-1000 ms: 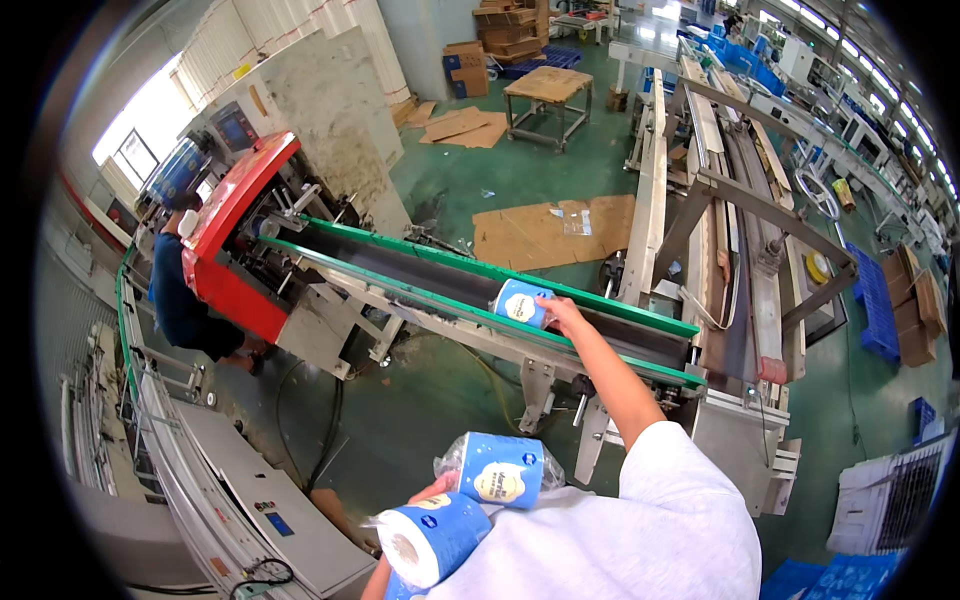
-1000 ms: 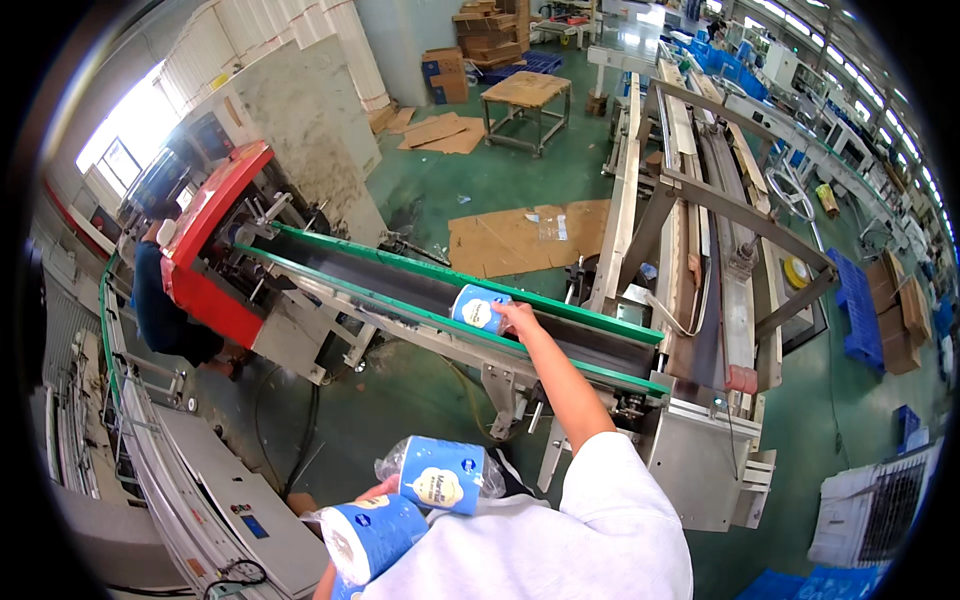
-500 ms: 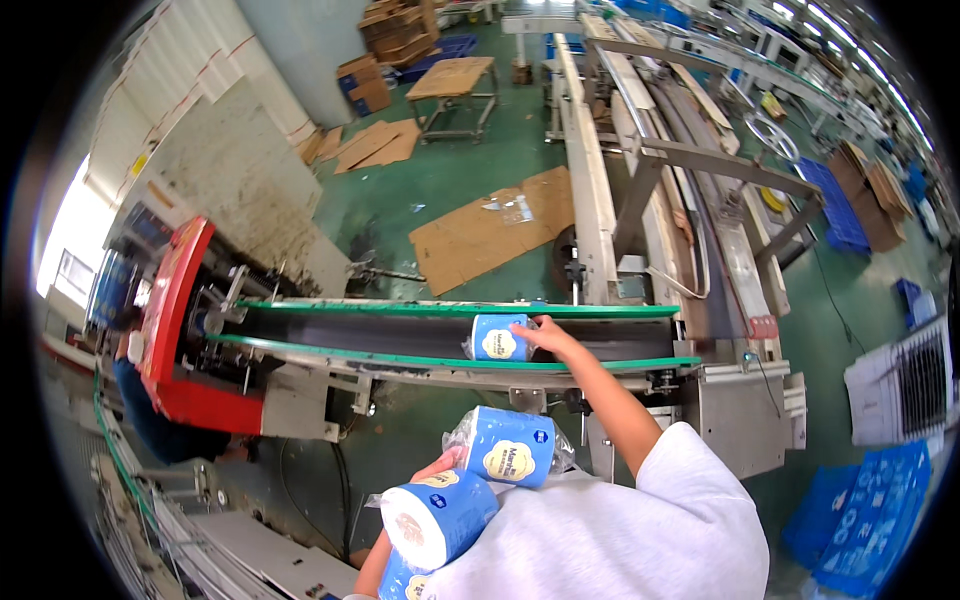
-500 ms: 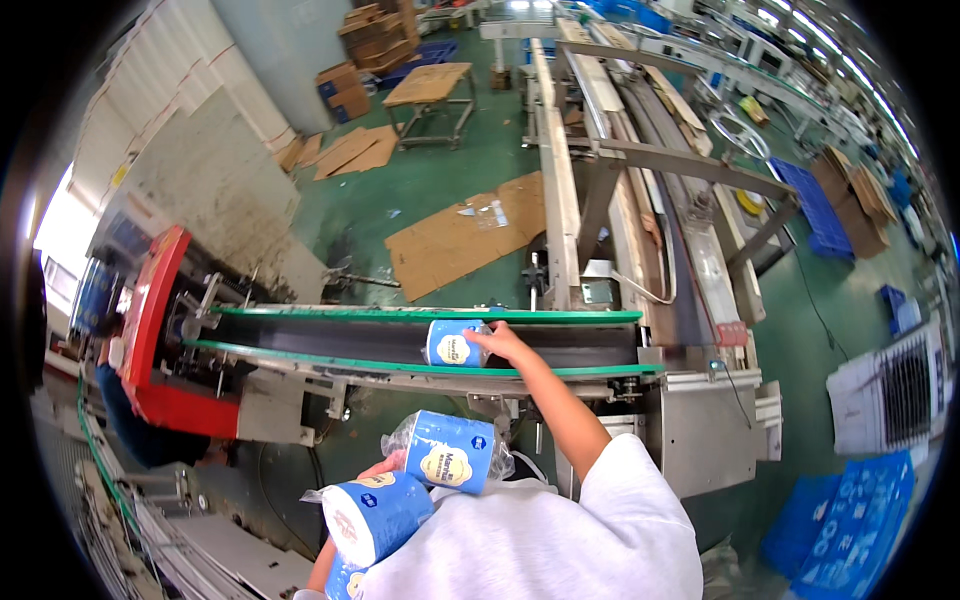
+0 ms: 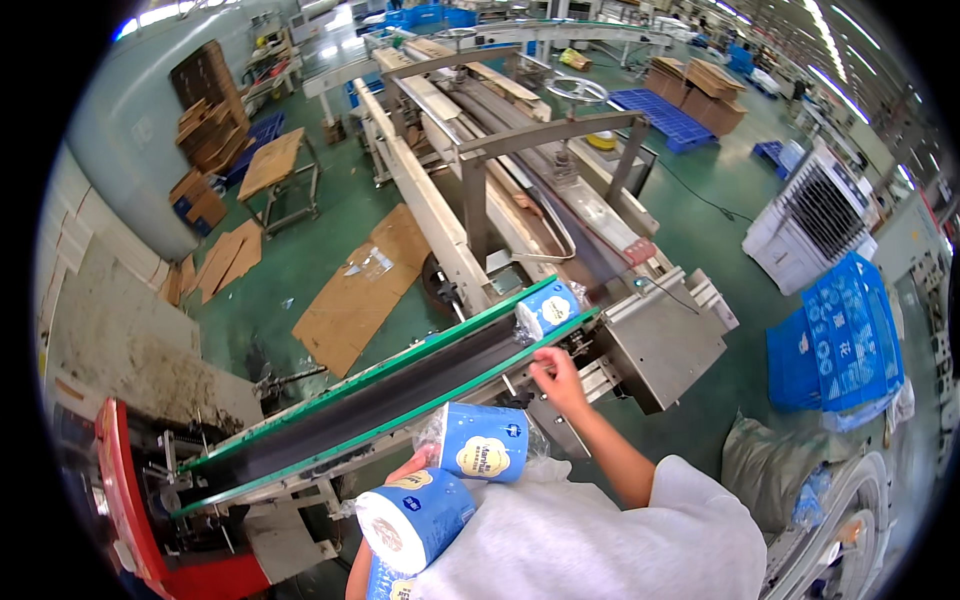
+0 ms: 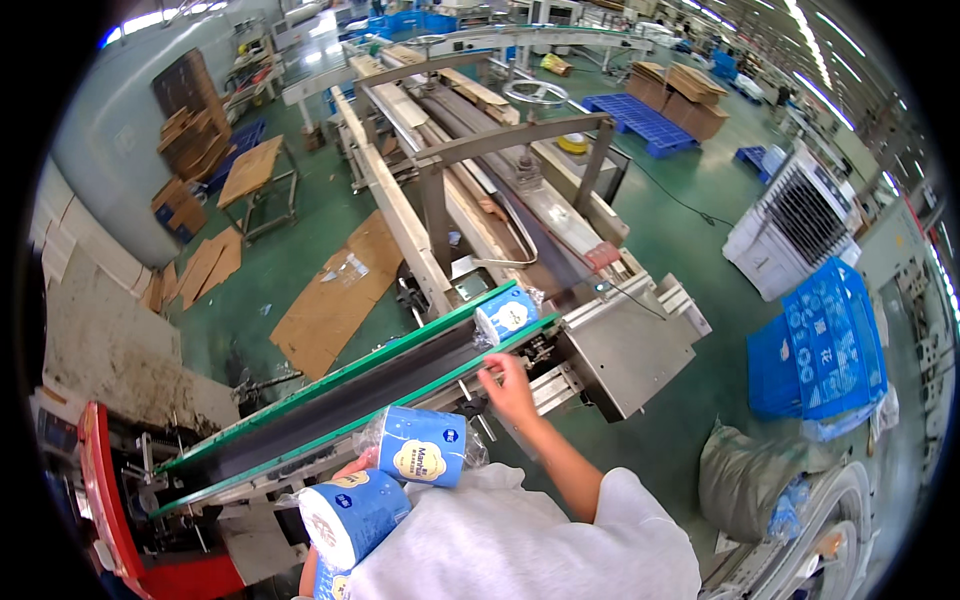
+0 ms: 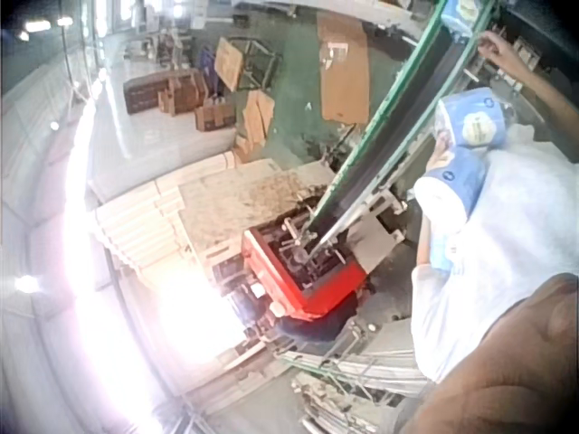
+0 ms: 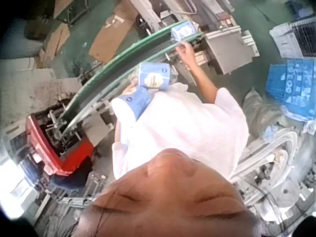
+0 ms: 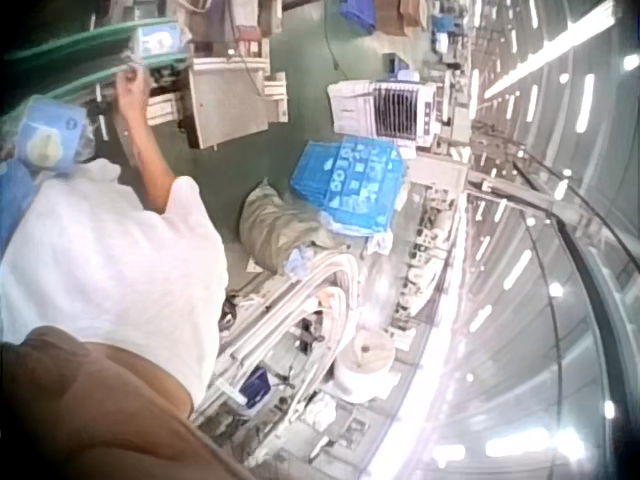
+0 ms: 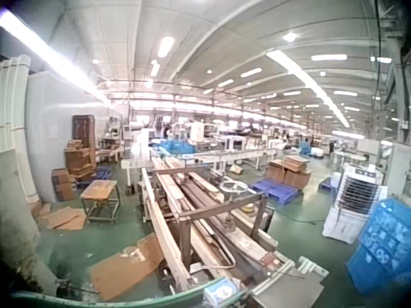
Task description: The person repeatedly picks packaged toilet paper rolls from a blue crate and places them onto a moving conveyor belt. The person handles the rolls one at a time or in small groups, maintaining a steady pace throughout the clip.
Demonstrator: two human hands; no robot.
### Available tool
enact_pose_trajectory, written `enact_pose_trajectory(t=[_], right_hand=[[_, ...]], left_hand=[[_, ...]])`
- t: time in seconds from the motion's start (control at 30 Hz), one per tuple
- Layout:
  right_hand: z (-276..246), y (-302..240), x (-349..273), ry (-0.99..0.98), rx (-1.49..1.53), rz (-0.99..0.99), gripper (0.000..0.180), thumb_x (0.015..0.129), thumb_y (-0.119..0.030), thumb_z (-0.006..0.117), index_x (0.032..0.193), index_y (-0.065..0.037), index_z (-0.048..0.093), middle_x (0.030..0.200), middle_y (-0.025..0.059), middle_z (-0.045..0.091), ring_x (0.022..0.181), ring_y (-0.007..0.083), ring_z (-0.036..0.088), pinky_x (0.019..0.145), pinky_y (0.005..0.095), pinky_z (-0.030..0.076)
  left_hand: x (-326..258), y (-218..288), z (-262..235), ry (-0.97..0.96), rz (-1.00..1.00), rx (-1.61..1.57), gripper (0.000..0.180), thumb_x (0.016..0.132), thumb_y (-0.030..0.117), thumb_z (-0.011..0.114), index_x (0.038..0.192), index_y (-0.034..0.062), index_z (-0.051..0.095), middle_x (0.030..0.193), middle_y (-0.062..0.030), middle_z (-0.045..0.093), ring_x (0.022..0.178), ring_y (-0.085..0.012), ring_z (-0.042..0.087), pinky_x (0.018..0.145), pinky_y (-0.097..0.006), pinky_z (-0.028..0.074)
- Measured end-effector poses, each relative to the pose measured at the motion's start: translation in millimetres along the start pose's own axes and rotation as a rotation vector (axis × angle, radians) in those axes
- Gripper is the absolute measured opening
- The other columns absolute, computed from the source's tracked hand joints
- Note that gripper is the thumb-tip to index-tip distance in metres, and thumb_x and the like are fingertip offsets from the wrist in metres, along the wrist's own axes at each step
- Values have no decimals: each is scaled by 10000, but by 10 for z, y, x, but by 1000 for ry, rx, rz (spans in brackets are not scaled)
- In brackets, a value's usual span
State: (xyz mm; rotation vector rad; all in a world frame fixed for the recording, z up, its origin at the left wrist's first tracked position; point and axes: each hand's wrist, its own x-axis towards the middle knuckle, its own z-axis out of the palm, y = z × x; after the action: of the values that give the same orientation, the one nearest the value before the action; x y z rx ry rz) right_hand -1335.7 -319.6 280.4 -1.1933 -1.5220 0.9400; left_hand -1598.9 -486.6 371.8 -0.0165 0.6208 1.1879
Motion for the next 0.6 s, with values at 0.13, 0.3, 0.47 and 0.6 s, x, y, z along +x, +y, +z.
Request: enact_pose_trajectory(t=[0.13, 0.3, 0.47, 0.6], right_hand=[[139, -209, -62, 73, -178, -113, 307, 767, -182, 649, 1012, -25, 550, 955, 127, 562, 915, 254, 536, 821, 354, 416], [-296, 432, 1128, 327, -702, -154, 450, 712, -170, 670, 1094, -35, 475, 1029, 178, 533, 1010, 355, 467, 880, 429, 374], [-531, 1145, 1996, -183, -377, 511, 730, 652, -257, 764, 1215, 36, 403, 1164, 217, 517, 1072, 301, 511, 899, 379, 399], [-487, 1236, 1933, -284, -292, 464, 781, 610, -238, 804, 1219, 38, 402, 1138, 197, 535, 1050, 252, 531, 880, 347, 410]], left_hand=[[25, 1, -8, -15, -35, 18, 515, 914, 227, 494, 1356, 39, 309, 1025, -56, 587, 896, -135, 587, 771, -255, 481], [-31, -26, -5, -8, -37, 26, 515, 915, 226, 493, 1357, 39, 308, 1019, -55, 590, 891, -135, 589, 766, -255, 482], [-138, -37, -40, 19, -22, 15, 515, 915, 225, 492, 1358, 39, 306, 1013, -54, 592, 885, -135, 591, 762, -254, 484], [-211, -11, -59, 53, -21, 3, 516, 915, 225, 491, 1359, 40, 305, 1008, -54, 594, 881, -135, 593, 758, -254, 485]])
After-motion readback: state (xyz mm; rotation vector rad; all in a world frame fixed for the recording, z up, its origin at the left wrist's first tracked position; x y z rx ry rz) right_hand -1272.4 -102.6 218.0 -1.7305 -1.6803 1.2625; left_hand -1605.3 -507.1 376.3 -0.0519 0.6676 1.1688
